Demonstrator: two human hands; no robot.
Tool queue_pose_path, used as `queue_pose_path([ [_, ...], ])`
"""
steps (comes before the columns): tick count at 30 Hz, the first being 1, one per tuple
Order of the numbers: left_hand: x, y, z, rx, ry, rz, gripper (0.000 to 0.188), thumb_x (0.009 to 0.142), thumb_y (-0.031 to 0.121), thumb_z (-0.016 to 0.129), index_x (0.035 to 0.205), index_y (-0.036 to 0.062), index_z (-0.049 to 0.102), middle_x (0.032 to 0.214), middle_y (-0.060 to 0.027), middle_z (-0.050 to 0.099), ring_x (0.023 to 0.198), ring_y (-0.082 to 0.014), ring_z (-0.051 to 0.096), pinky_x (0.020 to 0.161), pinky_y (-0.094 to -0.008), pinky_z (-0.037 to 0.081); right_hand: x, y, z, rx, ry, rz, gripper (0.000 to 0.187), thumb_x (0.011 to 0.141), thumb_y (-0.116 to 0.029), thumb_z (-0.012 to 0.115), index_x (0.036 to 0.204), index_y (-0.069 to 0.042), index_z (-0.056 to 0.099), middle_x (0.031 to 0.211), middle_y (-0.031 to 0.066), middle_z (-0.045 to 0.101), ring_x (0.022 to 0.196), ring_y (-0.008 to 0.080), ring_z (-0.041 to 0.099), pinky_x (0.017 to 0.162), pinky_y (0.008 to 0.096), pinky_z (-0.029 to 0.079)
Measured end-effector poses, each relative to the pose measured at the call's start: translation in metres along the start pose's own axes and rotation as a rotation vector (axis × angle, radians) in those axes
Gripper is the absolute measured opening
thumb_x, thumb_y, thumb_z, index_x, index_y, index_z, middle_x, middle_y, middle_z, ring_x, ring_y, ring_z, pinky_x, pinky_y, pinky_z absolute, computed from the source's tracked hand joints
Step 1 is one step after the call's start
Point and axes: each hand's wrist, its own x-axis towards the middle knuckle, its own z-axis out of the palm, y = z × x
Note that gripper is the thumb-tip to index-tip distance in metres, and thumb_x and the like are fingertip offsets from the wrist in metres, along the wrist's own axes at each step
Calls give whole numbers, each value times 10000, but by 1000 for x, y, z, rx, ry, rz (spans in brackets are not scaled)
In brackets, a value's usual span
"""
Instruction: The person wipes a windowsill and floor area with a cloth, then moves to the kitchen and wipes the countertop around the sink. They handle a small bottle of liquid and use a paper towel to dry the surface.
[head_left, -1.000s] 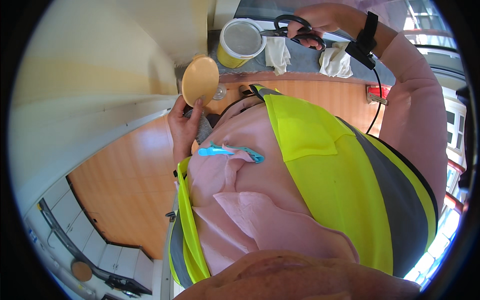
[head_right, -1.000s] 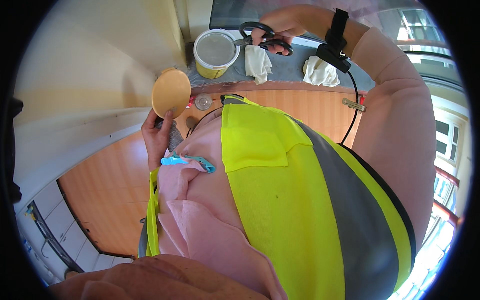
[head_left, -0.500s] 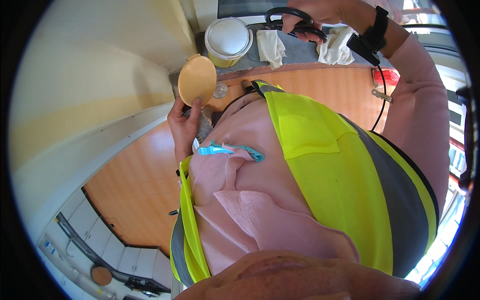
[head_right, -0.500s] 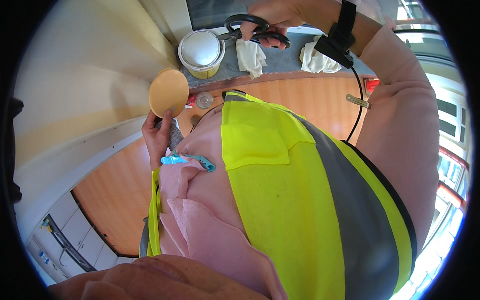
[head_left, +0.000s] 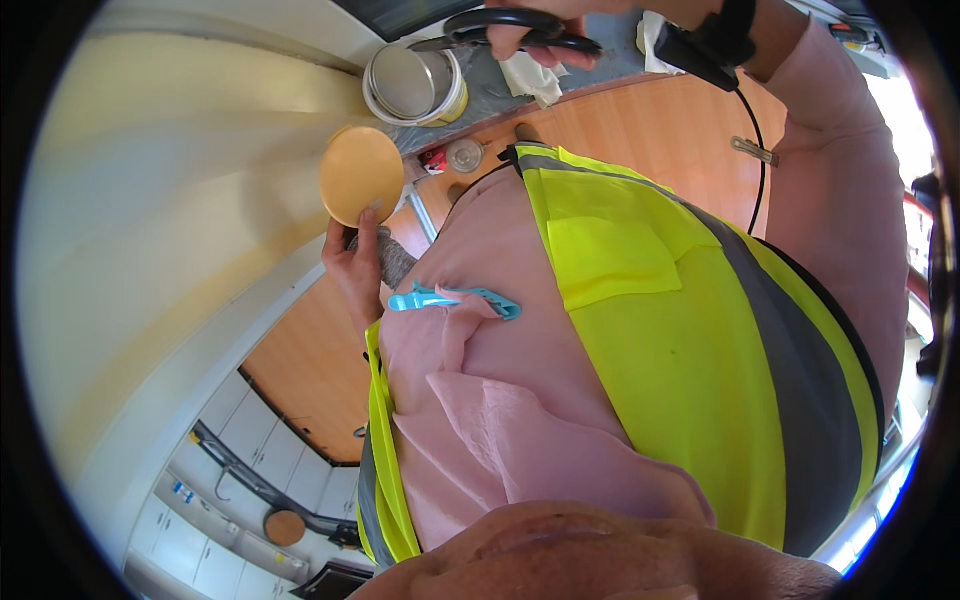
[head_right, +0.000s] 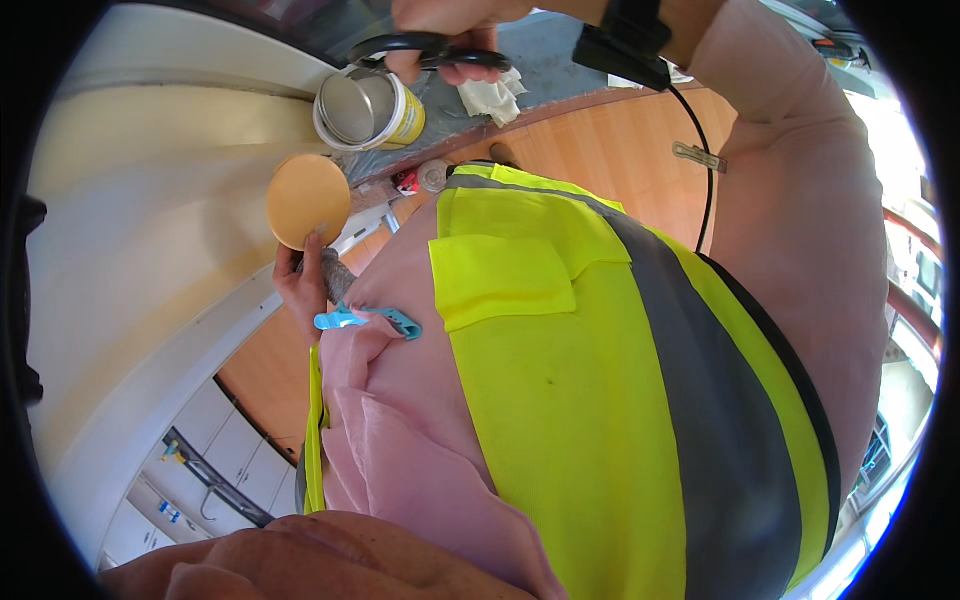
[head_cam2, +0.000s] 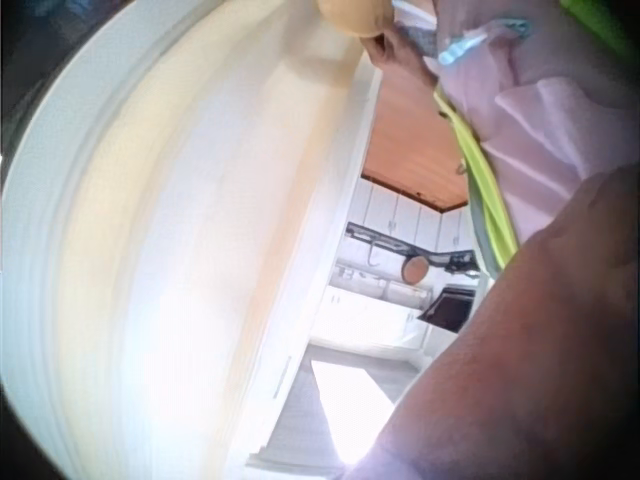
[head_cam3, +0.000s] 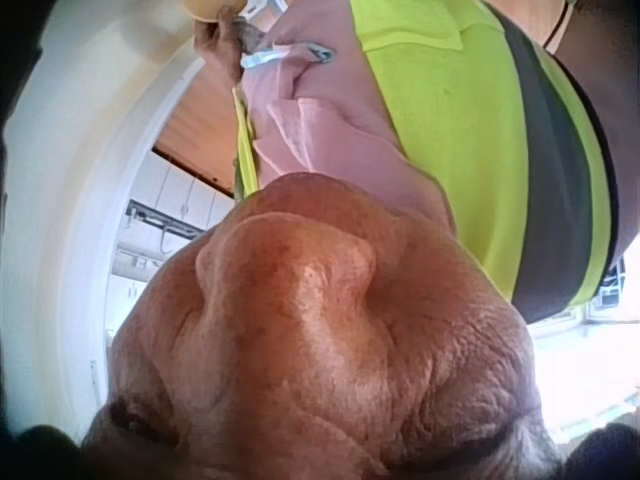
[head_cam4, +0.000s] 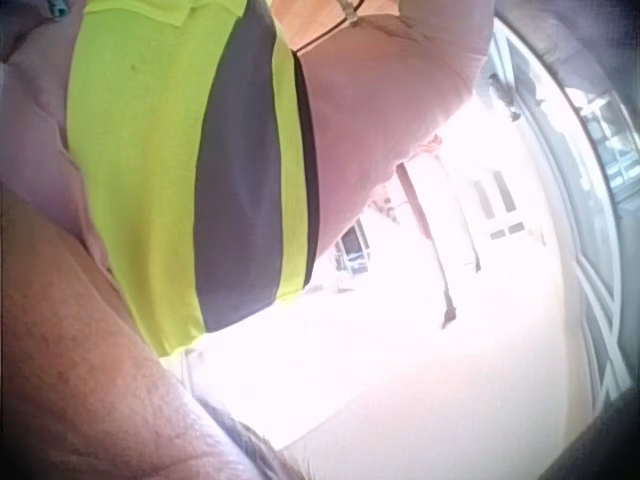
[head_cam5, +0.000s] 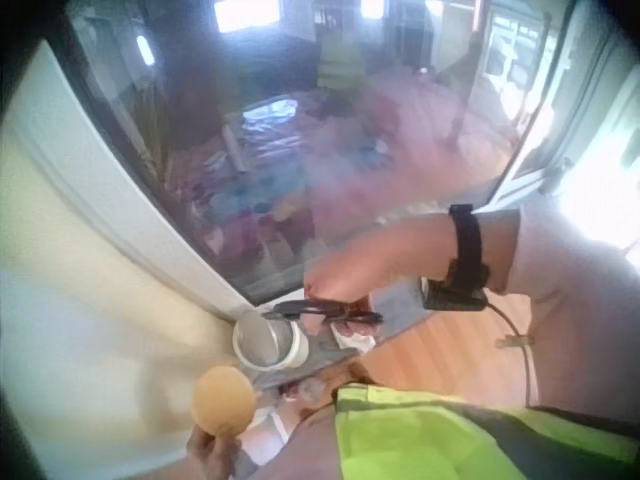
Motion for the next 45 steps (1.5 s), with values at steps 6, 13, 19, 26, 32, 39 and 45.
queue_pose_path([
  [6,-1,15,11,67,23,-7,266,923,86,693,1159,-32,663,967,-50,705,845,-90,619,746,-240,494,16,13,-14,63,-26,-101,324,913,-279,617,803,23,653,642,118,621,529,220,620,528,357,518],
  [13,-3,27,23,122,81,-17,259,923,75,693,1157,-31,665,989,-41,694,863,-88,604,761,-242,486,29,30,-24,127,-68,-174,322,906,-269,607,798,31,653,642,130,620,530,232,627,533,365,531],
  [19,-8,46,29,203,82,-20,243,925,71,689,1147,-28,671,996,-44,696,868,-91,605,765,-242,487,27,41,-29,117,-60,-221,319,901,-269,589,814,29,665,657,139,628,538,243,634,547,375,541],
  [26,-6,48,29,275,113,0,247,924,80,688,1145,-26,673,983,-42,702,860,-91,607,765,-247,483,19,75,-37,-40,-100,-404,322,885,-276,600,857,28,704,687,163,656,597,252,661,593,381,557],
  [32,-7,49,27,202,120,-12,267,915,112,705,1149,-11,678,979,-31,701,846,-87,601,754,-242,471,-30,150,9,169,311,-264,204,903,-162,583,1032,-11,630,671,63,611,553,159,612,496,309,488],
  [39,-9,51,23,168,129,16,280,936,111,682,1176,-31,662,1048,-60,695,937,-116,612,836,-262,479,-82,267,64,793,778,-19,463,882,-156,688,1301,2,567,696,54,612,474,148,562,419,284,435],
  [45,-8,57,30,147,132,61,276,945,127,675,1164,-38,656,1038,-64,693,919,-117,607,824,-266,477,-102,379,44,822,1411,202,566,882,-199,697,1368,23,510,654,67,604,430,150,550,381,301,419],
])
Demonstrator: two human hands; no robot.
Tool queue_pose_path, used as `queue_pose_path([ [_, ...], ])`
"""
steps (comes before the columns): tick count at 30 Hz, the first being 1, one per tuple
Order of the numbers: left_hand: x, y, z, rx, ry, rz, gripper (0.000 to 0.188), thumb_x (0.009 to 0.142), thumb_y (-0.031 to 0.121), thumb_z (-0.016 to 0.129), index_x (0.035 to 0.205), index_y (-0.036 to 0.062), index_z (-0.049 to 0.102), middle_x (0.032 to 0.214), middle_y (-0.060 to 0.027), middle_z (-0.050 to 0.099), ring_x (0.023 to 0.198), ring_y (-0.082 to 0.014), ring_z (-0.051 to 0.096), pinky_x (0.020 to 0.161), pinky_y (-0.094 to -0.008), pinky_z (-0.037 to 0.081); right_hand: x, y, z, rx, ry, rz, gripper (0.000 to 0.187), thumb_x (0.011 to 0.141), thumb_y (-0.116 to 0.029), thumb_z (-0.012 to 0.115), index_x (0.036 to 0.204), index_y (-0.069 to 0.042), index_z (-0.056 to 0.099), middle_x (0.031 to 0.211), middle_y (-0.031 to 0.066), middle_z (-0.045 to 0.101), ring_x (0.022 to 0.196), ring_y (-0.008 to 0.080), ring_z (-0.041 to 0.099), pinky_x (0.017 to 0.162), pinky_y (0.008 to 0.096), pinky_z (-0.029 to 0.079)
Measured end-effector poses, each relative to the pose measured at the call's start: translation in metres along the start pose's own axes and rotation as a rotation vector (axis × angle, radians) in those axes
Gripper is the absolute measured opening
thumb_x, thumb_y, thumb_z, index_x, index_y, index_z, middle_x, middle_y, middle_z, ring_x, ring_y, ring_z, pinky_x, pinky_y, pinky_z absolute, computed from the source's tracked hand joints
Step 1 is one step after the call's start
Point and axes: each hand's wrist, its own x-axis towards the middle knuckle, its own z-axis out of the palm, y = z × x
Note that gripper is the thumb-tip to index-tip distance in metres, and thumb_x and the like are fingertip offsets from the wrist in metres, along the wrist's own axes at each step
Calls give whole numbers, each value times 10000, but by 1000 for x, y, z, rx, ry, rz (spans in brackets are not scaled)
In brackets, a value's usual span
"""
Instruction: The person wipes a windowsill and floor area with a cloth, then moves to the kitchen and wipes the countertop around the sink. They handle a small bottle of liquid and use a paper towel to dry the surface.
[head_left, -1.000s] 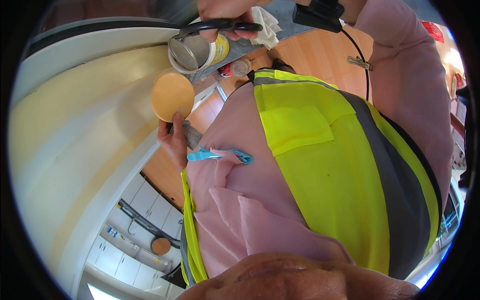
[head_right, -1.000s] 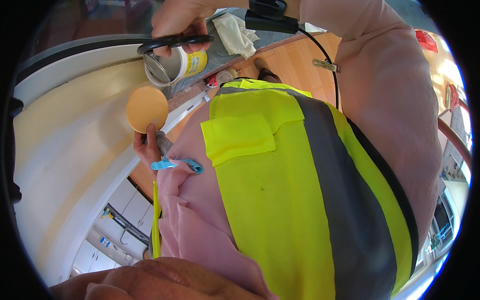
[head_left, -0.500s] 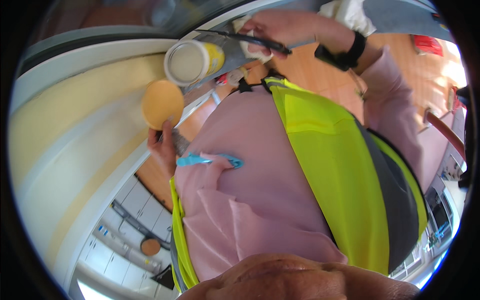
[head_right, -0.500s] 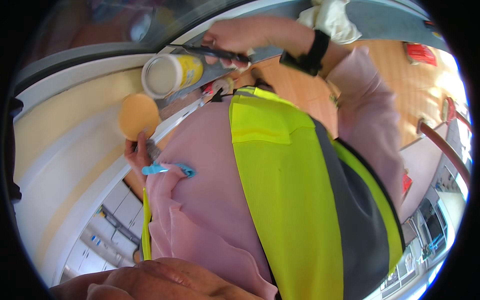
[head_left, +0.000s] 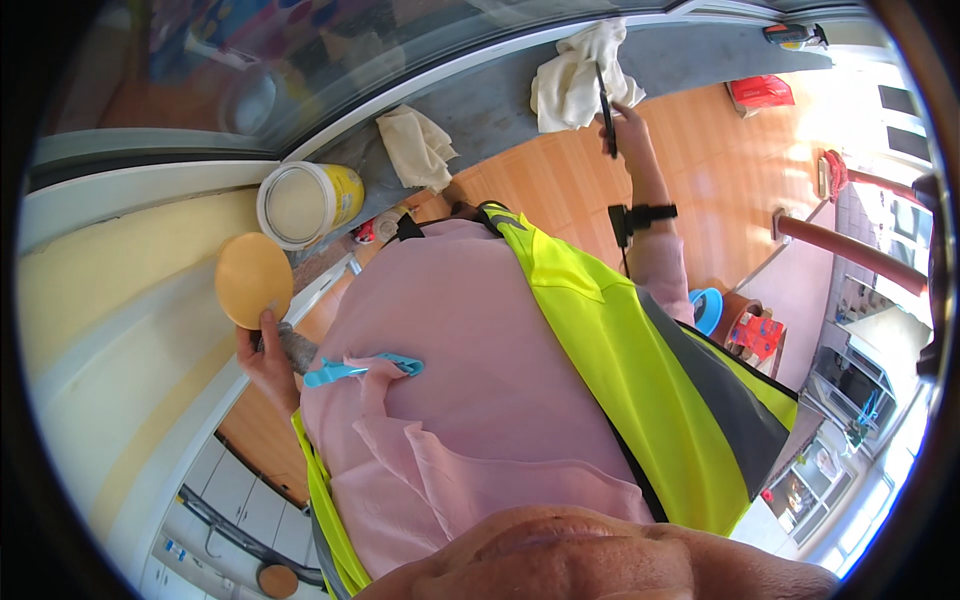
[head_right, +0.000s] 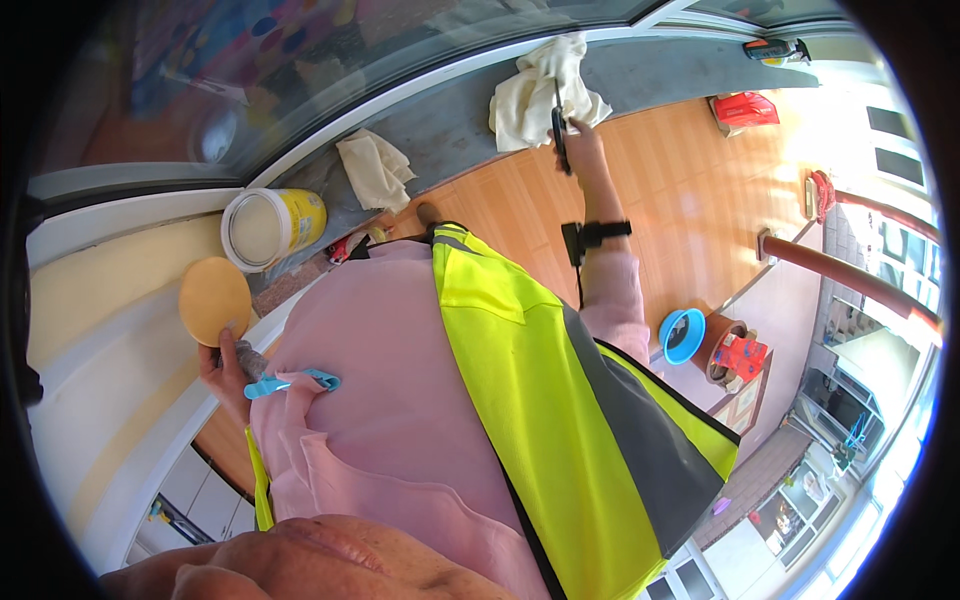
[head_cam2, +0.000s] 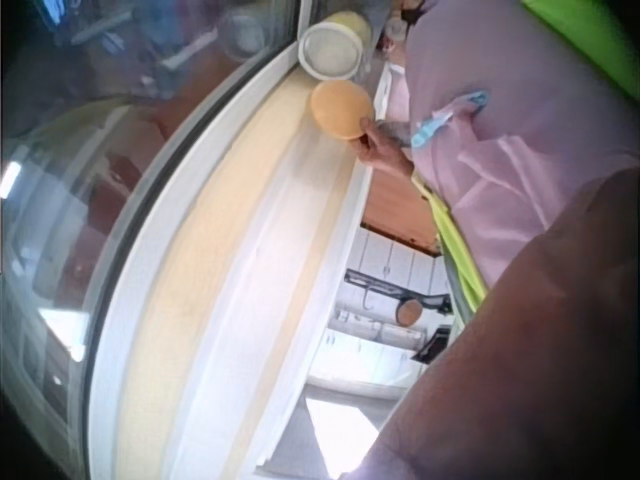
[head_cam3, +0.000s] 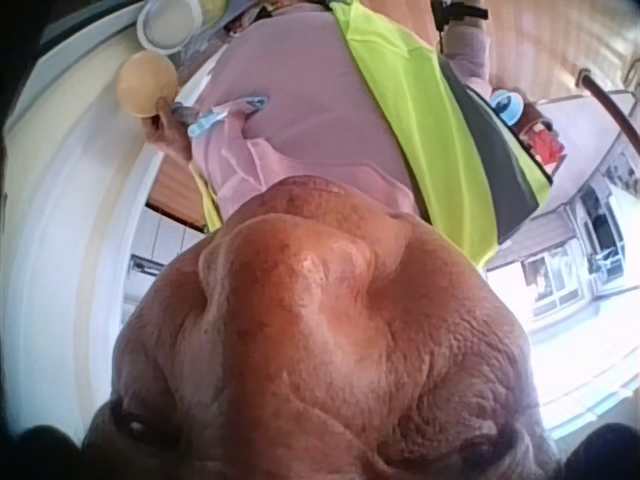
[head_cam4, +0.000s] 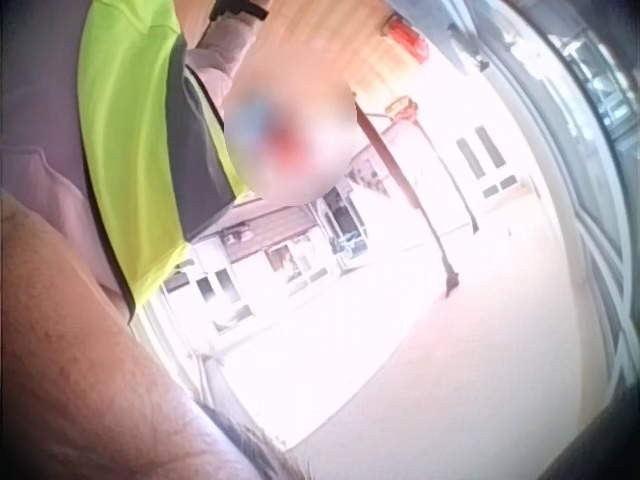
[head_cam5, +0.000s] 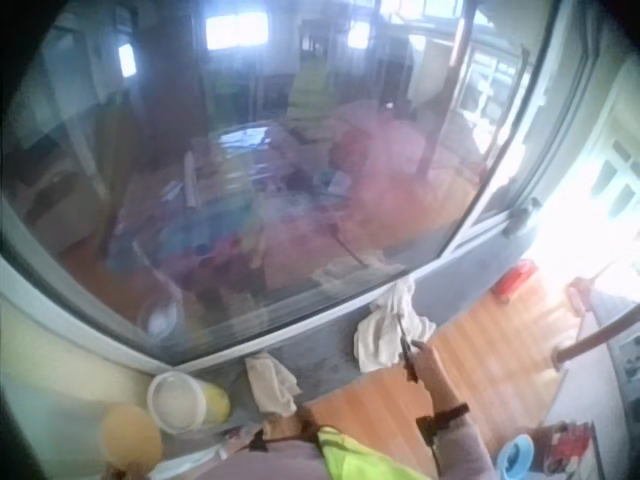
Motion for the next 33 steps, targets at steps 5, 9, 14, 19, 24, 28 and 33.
queue_pose_path([
  [5,-5,13,6,47,23,9,283,949,121,669,1174,-48,648,1036,-67,692,915,-117,610,811,-265,479,80,4,-20,-395,252,-88,564,884,-204,638,1391,7,507,589,80,597,431,175,591,373,314,441],
  [9,-8,12,18,41,107,14,281,951,114,664,1174,-55,647,1037,-75,692,910,-118,609,801,-263,479,79,-3,-37,-130,6,-11,515,857,-105,689,1349,-26,562,636,53,594,424,151,530,385,300,425],
  [14,-21,9,27,28,164,-35,281,948,123,670,1169,-50,652,1004,-68,690,876,-110,594,766,-259,472,41,-7,-80,-87,-94,13,546,831,-115,728,1346,-24,570,619,47,588,449,139,541,406,285,417],
  [19,-14,9,27,46,199,-112,249,943,144,682,1117,-35,669,929,-41,678,812,-96,570,711,-247,457,88,31,-93,65,118,-127,505,861,-113,689,1349,-52,575,693,55,635,456,116,537,418,269,412],
  [24,3,6,32,43,139,-72,218,931,128,696,1094,-16,680,946,-15,679,828,-70,565,721,-228,457,205,68,-75,-591,514,-149,729,740,-462,755,1311,-38,597,1259,201,641,1175,357,606,988,432,466],
  [28,21,0,43,-216,-21,-103,182,958,131,655,1083,0,673,990,-23,683,876,-76,581,770,-236,454,242,83,-47,-721,473,-181,695,750,-434,711,1319,-51,604,1308,184,623,1223,344,579,1027,427,454],
  [33,32,-6,61,-412,-121,-215,264,959,145,656,1170,-15,663,1000,-36,697,809,-64,604,671,-229,477,202,68,-25,-843,604,-193,563,790,-448,667,1231,-99,675,1164,150,698,1084,349,652,935,452,504],
])
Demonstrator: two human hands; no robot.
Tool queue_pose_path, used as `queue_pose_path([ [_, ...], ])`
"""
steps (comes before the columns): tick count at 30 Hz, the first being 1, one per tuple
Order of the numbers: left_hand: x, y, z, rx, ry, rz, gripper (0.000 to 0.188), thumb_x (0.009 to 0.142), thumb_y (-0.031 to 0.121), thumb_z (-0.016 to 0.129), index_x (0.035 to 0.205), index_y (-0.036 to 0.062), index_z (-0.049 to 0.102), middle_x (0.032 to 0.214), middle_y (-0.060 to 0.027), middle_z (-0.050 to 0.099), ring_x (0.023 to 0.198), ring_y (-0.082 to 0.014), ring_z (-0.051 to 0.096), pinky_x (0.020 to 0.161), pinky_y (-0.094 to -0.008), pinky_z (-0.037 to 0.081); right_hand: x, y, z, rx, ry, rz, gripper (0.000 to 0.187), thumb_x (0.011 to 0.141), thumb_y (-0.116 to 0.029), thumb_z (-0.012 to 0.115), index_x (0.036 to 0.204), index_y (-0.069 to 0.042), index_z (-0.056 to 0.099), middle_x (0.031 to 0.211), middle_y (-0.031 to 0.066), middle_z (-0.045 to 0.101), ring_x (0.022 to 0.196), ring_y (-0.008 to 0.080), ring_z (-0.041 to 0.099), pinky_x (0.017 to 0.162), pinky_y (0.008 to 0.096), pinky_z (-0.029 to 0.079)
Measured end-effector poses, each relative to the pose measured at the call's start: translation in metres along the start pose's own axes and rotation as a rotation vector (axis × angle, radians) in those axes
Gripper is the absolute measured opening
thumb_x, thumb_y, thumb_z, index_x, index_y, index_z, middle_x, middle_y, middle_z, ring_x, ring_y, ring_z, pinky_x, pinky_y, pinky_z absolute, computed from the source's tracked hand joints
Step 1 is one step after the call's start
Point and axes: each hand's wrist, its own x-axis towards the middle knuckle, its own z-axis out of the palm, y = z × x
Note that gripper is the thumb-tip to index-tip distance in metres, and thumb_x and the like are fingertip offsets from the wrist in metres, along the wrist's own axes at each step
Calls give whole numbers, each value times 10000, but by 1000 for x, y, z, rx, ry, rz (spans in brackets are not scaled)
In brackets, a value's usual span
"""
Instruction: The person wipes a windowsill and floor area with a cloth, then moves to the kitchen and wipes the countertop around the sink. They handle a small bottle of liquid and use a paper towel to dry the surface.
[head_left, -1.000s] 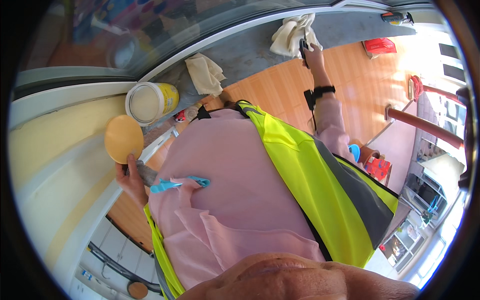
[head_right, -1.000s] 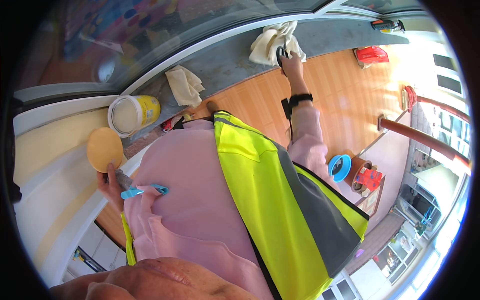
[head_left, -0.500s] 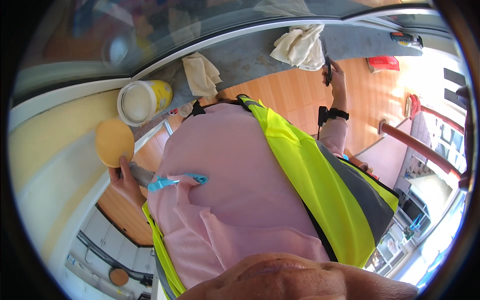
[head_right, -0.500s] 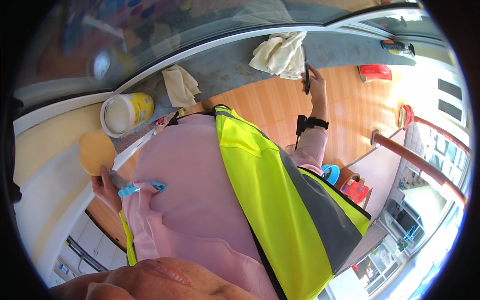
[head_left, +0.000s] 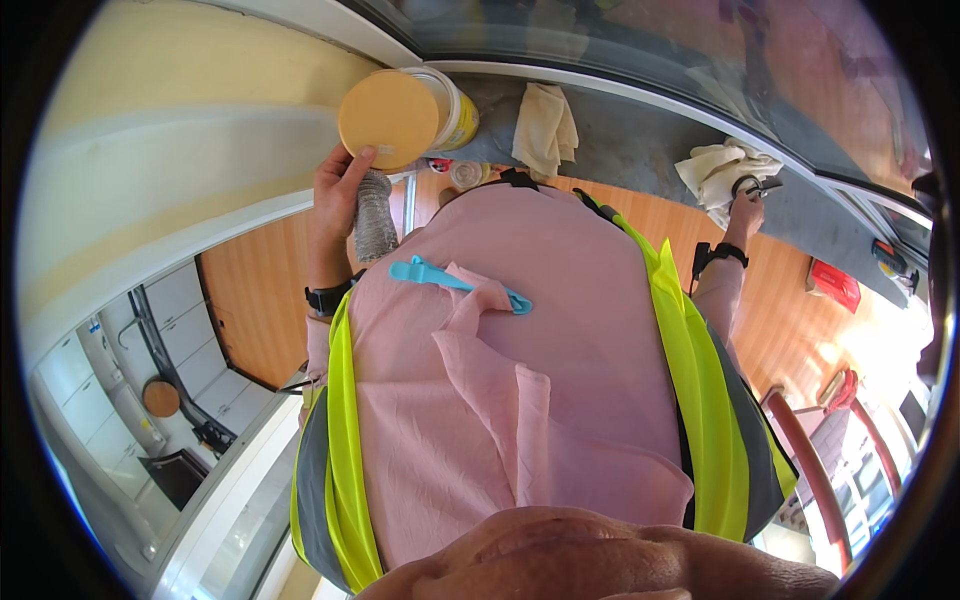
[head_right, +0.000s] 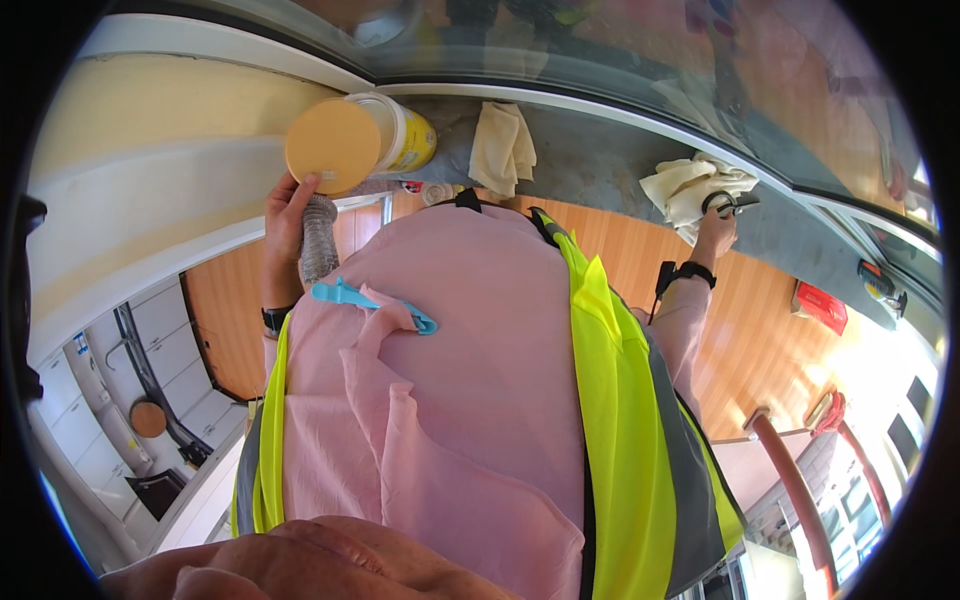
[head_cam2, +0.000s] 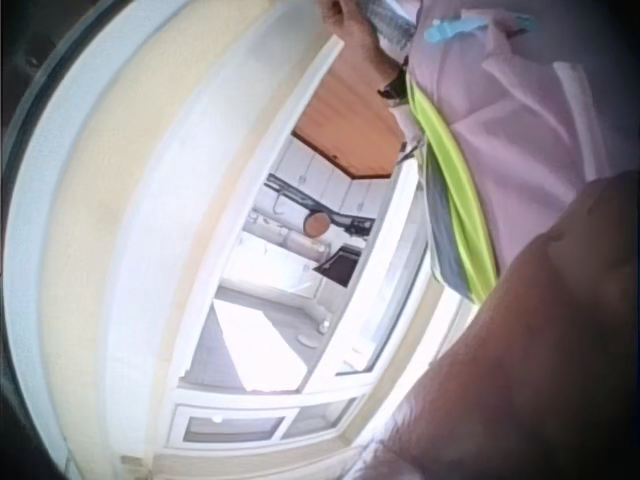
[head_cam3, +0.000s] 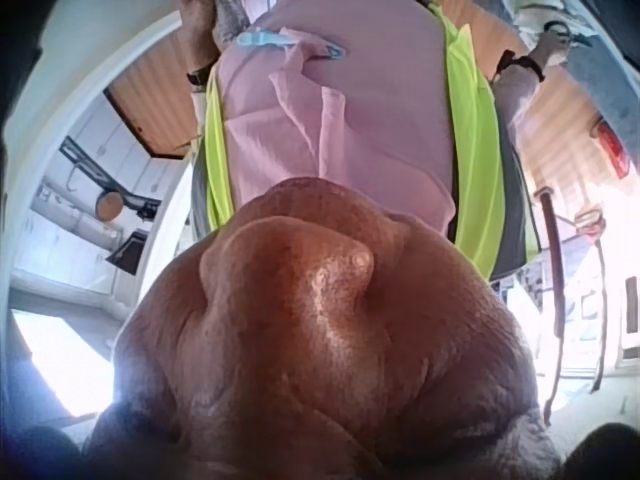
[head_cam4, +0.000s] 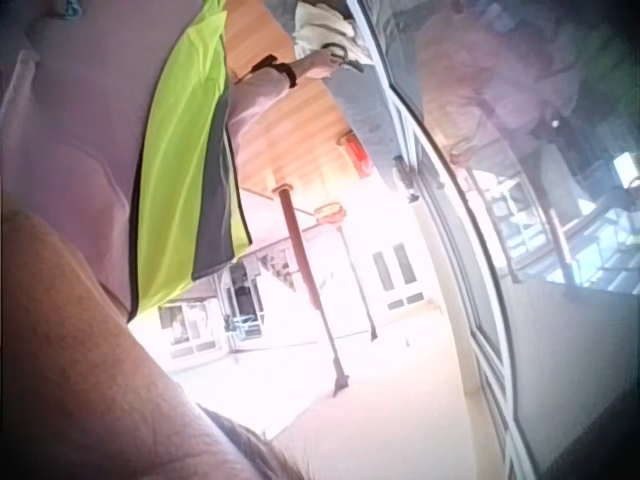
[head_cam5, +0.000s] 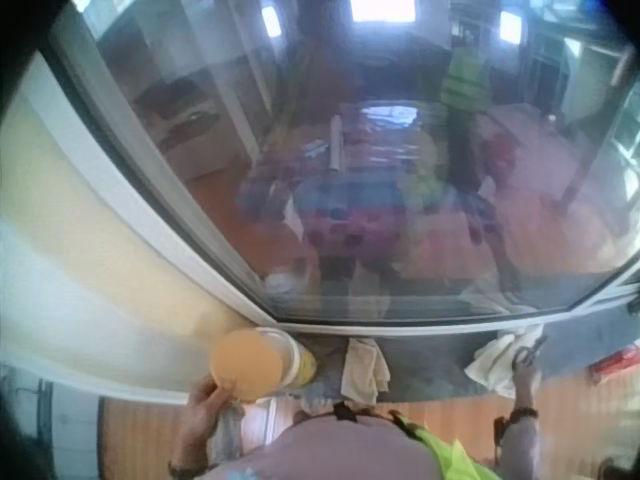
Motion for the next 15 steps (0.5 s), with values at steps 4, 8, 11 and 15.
queue_pose_path([
  [4,-7,-1,-8,-34,36,27,271,956,155,662,1165,-18,664,996,-33,698,789,-61,606,649,-222,474,-49,-49,-46,104,60,-130,415,890,-385,598,1202,-126,684,1170,129,688,1051,319,654,889,463,520],
  [8,-5,-6,-18,-69,30,-78,293,960,175,652,1179,-19,662,1044,-46,697,889,-96,624,768,-251,490,-129,-155,-62,611,-427,-540,275,958,-271,598,1142,-94,698,1033,128,712,835,271,693,771,349,540],
  [11,14,-14,-19,-73,-61,-73,322,966,208,640,1188,-24,660,1082,-65,693,976,-124,623,869,-269,476,-207,-237,-74,734,-564,-910,229,923,-197,667,1130,-104,689,1005,114,709,889,239,698,742,325,546],
  [15,40,-19,-13,-31,-133,-103,391,960,274,648,1192,-41,655,1098,-74,690,994,-133,618,895,-268,465,-283,-313,-100,835,-678,-1218,330,895,-244,688,1203,-130,653,1166,118,657,1005,287,667,821,375,554],
])
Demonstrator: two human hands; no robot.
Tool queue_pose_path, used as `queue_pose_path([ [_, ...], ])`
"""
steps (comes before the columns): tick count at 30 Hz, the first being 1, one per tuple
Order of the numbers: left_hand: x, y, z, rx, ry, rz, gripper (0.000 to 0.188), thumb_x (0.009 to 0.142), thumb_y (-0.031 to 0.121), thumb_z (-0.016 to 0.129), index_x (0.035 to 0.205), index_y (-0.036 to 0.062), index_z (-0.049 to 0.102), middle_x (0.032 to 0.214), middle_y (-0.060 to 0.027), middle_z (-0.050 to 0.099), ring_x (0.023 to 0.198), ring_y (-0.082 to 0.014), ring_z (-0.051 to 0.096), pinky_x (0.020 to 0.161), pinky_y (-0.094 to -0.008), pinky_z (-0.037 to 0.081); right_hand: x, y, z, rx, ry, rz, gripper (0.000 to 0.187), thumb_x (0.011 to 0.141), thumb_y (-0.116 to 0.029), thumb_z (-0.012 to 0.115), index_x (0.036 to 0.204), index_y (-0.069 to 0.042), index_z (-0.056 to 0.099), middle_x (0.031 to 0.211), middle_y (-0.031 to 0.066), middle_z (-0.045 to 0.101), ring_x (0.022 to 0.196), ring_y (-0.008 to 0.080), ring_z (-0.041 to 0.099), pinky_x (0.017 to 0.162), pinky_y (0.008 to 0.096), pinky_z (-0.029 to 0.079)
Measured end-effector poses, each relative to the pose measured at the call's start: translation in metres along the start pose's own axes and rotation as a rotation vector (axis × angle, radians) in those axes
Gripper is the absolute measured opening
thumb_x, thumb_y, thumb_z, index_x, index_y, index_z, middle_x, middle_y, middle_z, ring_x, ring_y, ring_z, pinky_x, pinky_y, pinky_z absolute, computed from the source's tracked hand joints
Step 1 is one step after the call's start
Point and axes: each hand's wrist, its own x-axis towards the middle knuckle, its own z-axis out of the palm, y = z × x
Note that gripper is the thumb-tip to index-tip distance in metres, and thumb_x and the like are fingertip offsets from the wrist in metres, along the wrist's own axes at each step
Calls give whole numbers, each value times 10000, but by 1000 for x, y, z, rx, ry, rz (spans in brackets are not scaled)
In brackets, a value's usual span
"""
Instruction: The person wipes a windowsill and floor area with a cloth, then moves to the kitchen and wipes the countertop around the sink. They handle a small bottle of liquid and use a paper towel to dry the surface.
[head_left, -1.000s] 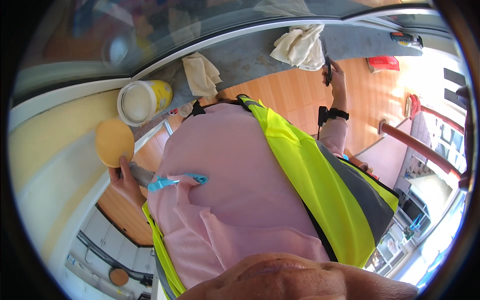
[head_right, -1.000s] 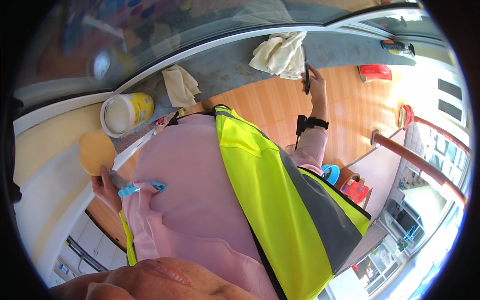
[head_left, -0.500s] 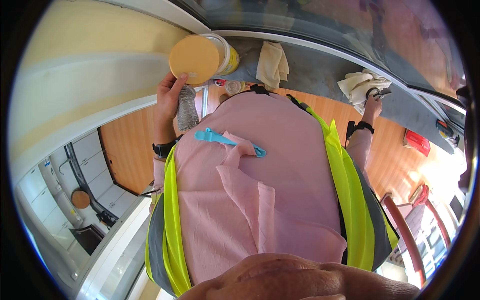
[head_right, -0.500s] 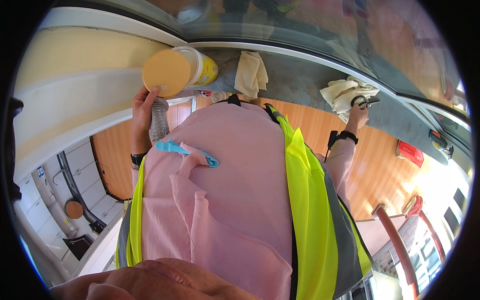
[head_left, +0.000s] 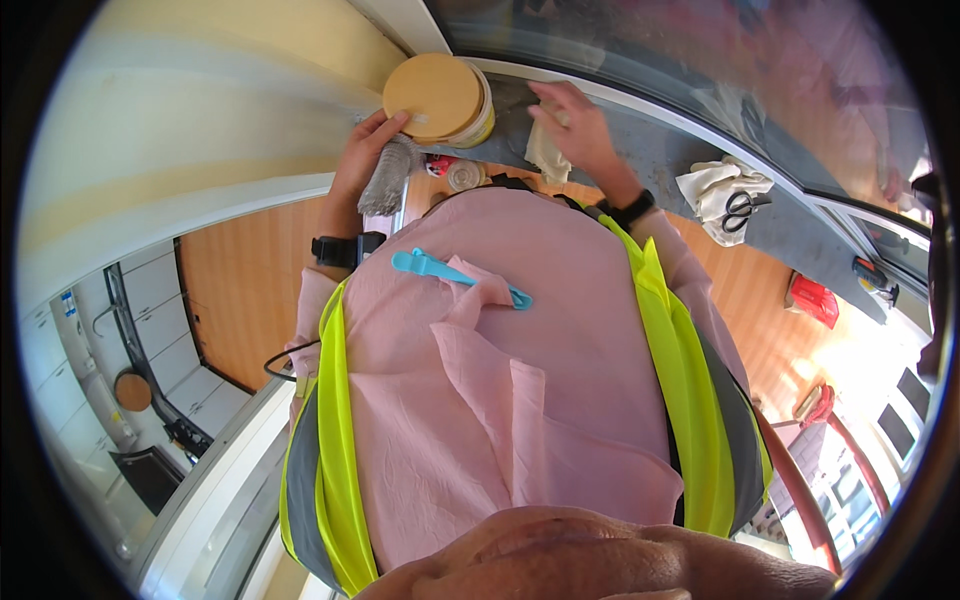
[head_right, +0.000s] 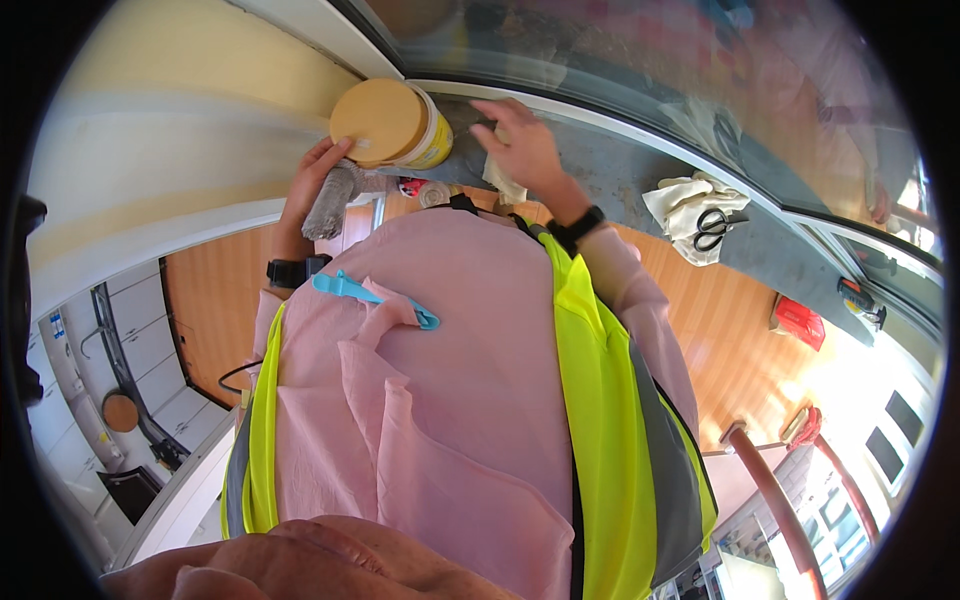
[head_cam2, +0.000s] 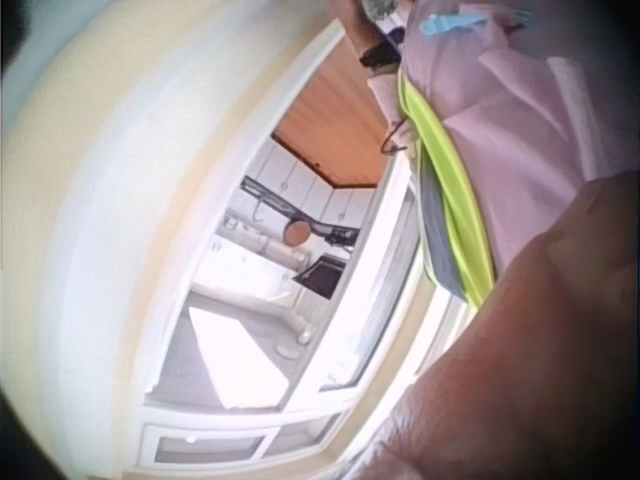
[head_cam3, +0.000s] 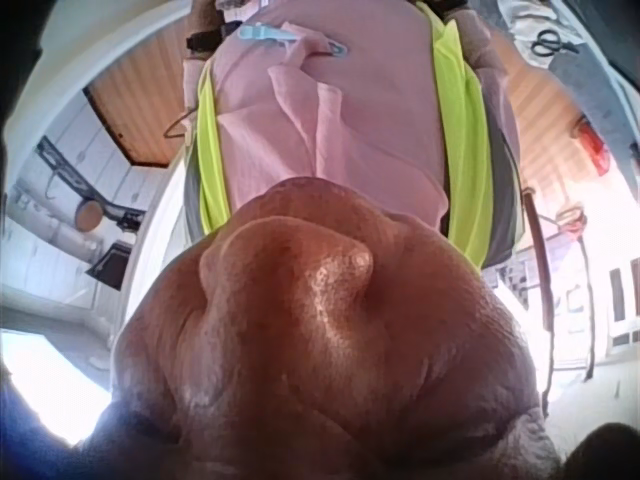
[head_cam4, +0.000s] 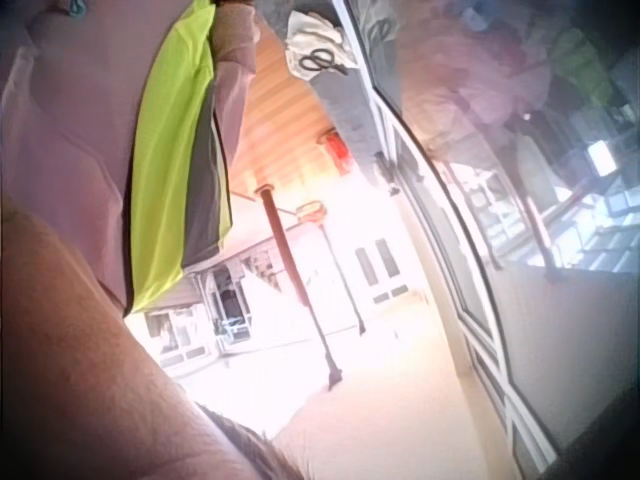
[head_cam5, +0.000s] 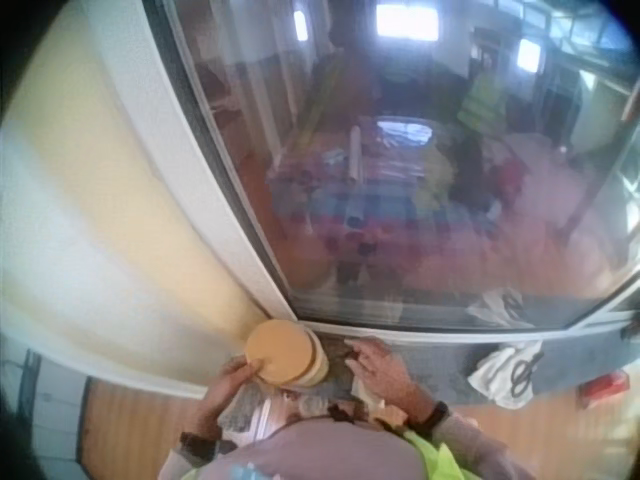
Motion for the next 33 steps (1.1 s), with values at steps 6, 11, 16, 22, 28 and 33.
queue_pose_path([
  [6,6,3,-6,456,18,-13,487,939,395,660,1130,-54,655,897,-108,709,826,-162,653,753,-308,507,28,-38,48,-112,-23,-147,548,882,-301,694,1361,-100,519,1310,146,584,1197,349,555,991,411,478],
  [11,6,-4,-16,822,233,185,431,927,387,668,1074,-18,659,782,-142,710,736,-192,682,667,-332,508,24,-44,69,-83,-26,-69,692,877,-347,691,1430,-32,421,1402,198,509,1260,396,501,1053,434,433],
  [16,19,-12,-19,545,179,250,369,922,338,670,1106,18,665,778,-131,717,712,-181,679,655,-329,505,23,-53,77,-106,31,-44,746,876,-361,693,1449,7,387,1447,229,461,1278,419,481,1077,449,408],
  [22,26,-12,-14,576,136,251,375,931,190,669,1239,-18,622,796,-104,726,690,-94,623,639,-252,483,23,-65,79,-114,24,41,712,894,-381,664,1433,13,419,1485,233,423,1315,429,449,1095,447,393],
  [28,32,-12,-12,567,106,272,438,918,159,664,1319,-5,595,795,-119,725,679,-95,614,635,-259,489,20,-71,79,-137,14,57,665,892,-325,653,1417,23,438,1497,219,416,1322,421,446,1101,432,391],
  [33,35,-15,-14,511,100,236,443,879,217,677,1296,75,632,757,-141,717,655,-151,655,658,-304,510,19,-70,81,-153,37,2,629,877,-294,659,1369,49,469,1480,215,435,1316,402,458,1097,429,395],
])
